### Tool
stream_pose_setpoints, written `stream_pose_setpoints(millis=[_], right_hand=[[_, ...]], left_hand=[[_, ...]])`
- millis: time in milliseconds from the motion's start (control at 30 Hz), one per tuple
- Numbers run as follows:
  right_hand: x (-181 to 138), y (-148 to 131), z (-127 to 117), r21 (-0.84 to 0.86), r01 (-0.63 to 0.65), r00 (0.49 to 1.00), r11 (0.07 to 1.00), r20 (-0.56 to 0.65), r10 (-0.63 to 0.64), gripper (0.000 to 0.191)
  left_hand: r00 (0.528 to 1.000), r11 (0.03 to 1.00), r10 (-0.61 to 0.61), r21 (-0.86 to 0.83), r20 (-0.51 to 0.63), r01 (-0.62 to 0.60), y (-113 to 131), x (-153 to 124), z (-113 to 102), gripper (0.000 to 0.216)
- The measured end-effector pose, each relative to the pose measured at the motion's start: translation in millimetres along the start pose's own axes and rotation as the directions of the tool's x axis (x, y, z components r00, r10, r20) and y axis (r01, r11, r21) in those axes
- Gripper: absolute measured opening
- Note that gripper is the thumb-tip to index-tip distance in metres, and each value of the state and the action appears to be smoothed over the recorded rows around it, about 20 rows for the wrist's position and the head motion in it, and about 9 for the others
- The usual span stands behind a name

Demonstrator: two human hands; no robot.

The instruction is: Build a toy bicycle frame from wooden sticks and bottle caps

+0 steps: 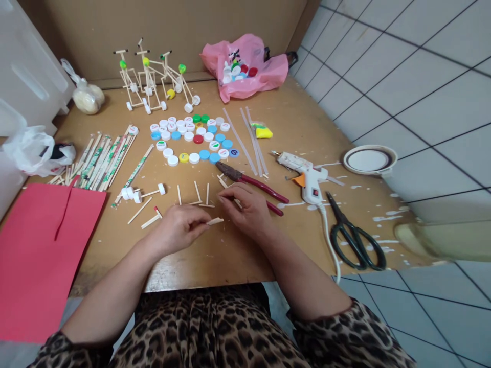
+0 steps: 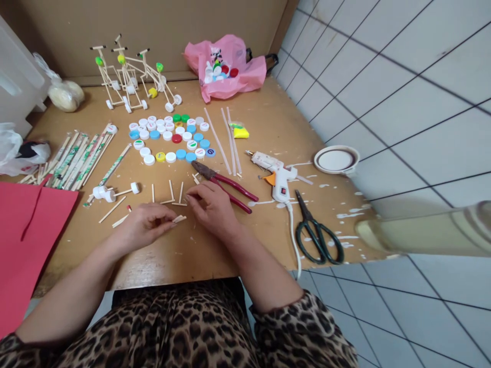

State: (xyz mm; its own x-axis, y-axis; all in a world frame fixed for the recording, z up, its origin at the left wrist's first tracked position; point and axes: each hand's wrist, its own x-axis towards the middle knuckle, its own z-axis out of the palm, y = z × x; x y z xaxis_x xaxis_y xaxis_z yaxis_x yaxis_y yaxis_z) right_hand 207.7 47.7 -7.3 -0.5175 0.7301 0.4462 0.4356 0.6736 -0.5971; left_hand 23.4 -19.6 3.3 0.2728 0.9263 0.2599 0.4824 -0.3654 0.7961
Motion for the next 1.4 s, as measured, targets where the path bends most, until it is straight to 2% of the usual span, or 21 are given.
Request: stream_pose_setpoints(millis=[67, 100, 167, 200, 267, 300, 367, 433, 567, 667, 767, 933, 1167, 1400], right_hand=[[1, 1, 0, 0.006, -0.016, 1.0, 1.0, 0.006, 0.016, 0.015], [2, 1, 0, 0.004, -0.026, 0.999, 1.0, 0.02, 0.026, 0.015], [5, 0, -1, -0.015, -0.026, 0.998, 1.0, 0.063, 0.027, 0.015], [6, -2, -2, -0.037, -0.014, 0.996, 0.999, 0.093, 0.017, 0.015], [11, -6, -4, -0.097, 0.033, 0.984, 0.995, 0.179, -0.016, 0.015], [14, -9, -4, -0.128, 0.066, 0.973, 0.99, 0.228, -0.035, 0.015], [21, -16, -1, -0.201, 0.133, 0.944, 0.971, 0.324, -0.062, 0.016], [29, -23, 4, -0.289, 0.197, 0.909, 0.937, 0.413, -0.064, 0.017], [44, -35, 20, -0.411, 0.293, 0.811, 0.863, 0.586, 0.004, 0.017], [51, -38, 28, -0.459, 0.323, 0.765, 0.827, 0.641, 0.057, 0.021], [55, -39, 31, -0.481, 0.338, 0.754, 0.809, 0.653, 0.073, 0.023], [58, -36, 33, -0.493, 0.354, 0.743, 0.795, 0.665, 0.081, 0.024], [59, -33, 35, -0.417, 0.427, 0.714, 0.802, 0.7, -0.017, 0.02], [59, -24, 44, -0.364, 0.496, 0.725, 0.788, 0.674, -0.145, 0.021]], left_hand=[[1.0, 0.999, -0.002, -0.036, -0.025, 0.001, 0, 0, -1, 0.014], [0.997, 0.997, -0.014, -0.074, -0.072, 0.009, -1, 0, -2, 0.012], [0.963, 0.984, -0.071, -0.178, -0.261, 0.024, -3, 1, -9, 0.006], [0.914, 0.971, -0.114, -0.238, -0.39, 0.02, -4, 2, -13, 0.002], [0.753, 0.941, -0.213, -0.338, -0.622, -0.012, -7, 4, -23, 0.008], [0.678, 0.926, -0.256, -0.375, -0.689, -0.032, -8, 6, -27, 0.012], [0.588, 0.902, -0.307, -0.426, -0.748, -0.071, -9, 8, -34, 0.016], [0.549, 0.894, -0.323, -0.439, -0.771, -0.091, -10, 11, -36, 0.019], [0.538, 0.909, -0.301, -0.407, -0.787, -0.087, -11, 13, -36, 0.02], [0.515, 0.92, -0.295, -0.384, -0.805, -0.074, -13, 13, -37, 0.019], [0.489, 0.921, -0.299, -0.382, -0.819, -0.077, -15, 13, -40, 0.019], [0.481, 0.91, -0.311, -0.402, -0.82, -0.099, -16, 14, -42, 0.018], [0.491, 0.903, -0.334, -0.423, -0.805, -0.079, -14, 13, -42, 0.016], [0.506, 0.907, -0.324, -0.415, -0.799, -0.075, -16, 13, -41, 0.016]])
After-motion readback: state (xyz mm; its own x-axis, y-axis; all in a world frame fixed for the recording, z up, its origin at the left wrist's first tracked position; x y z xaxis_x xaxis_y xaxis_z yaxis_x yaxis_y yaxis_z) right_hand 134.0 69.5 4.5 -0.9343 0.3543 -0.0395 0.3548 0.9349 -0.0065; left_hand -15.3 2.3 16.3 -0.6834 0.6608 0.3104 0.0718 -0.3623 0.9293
